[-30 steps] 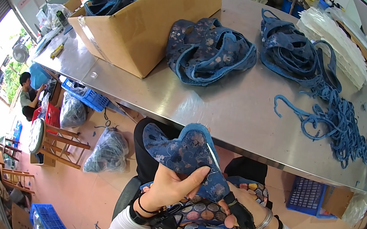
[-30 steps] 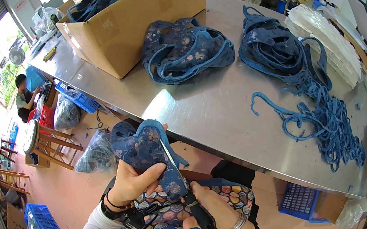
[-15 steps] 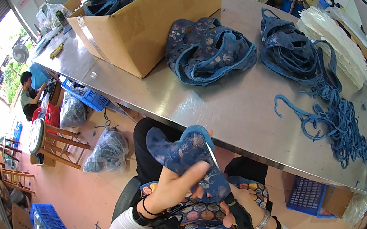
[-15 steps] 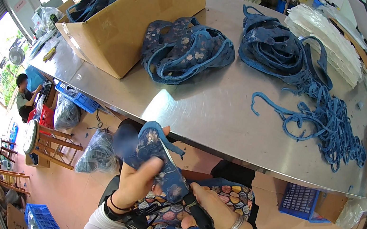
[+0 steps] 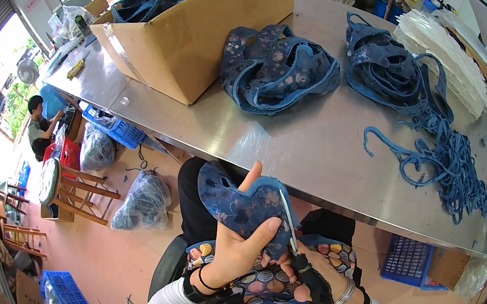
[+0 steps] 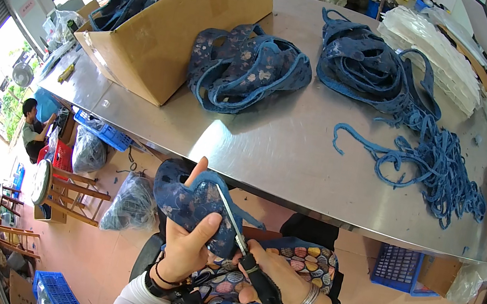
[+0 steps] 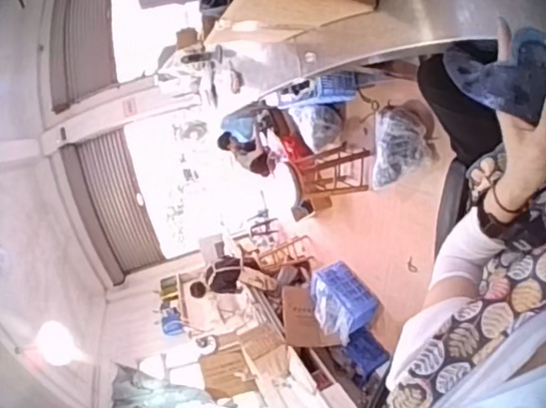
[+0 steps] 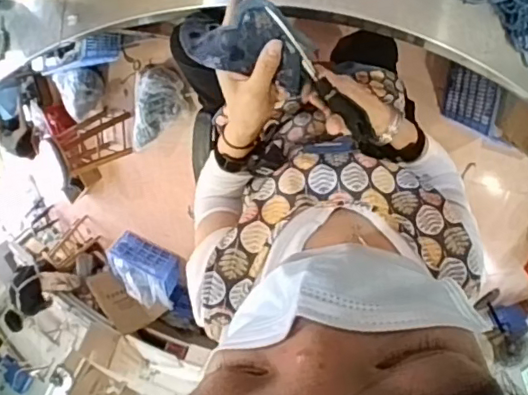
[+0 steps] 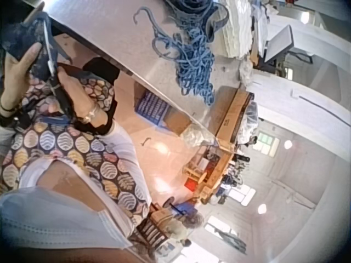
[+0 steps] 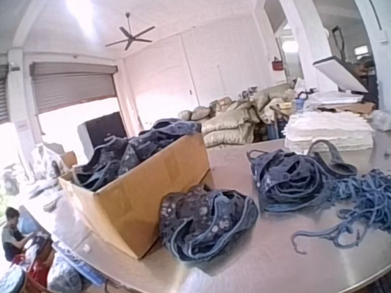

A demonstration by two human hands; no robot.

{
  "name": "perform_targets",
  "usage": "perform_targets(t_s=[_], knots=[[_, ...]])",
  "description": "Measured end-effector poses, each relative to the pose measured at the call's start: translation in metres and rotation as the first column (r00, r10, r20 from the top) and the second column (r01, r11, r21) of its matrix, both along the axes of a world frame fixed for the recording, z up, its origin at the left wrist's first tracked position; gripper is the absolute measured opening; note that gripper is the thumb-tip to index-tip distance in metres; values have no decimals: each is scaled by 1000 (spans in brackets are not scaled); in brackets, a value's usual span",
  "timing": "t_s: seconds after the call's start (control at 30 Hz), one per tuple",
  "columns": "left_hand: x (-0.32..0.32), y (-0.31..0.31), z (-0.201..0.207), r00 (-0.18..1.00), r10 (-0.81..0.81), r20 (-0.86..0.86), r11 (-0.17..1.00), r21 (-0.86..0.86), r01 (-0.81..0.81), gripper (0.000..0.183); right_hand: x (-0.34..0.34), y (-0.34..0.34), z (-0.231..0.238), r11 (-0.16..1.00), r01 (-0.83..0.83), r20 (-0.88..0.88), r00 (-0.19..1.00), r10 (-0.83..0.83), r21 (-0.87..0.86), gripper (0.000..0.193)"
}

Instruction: The person is using scissors to cut patterns out of blue denim-like fabric for shoe uppers.

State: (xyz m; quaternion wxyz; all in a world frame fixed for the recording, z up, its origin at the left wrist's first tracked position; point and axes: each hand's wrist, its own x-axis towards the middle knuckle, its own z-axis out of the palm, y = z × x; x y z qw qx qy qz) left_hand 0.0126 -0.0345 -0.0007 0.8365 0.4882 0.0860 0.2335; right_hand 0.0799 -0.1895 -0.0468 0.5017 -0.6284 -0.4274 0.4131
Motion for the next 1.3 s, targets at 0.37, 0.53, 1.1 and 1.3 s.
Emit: perform_targets(t_s=[0.37,0.53,1.1,1.3], knots=[[-2,-1,-1,996,-82,-16,994,66,83,70,-3,0,-11,996,37,2,999,-37,85,81],[-1,-2,-1,998,-38,-45,993,110,43,69,-1,2,7,998,60,-41,997,-59,36,59],[-7,20,7,974,-178,-140,949,238,207,64,-1,-2,44,961,110,-561,793,-239,-253,45],[-6,23,4,981,-148,-125,972,165,168,50,4,-6,46,964,20,-243,966,-86,-264,41]])
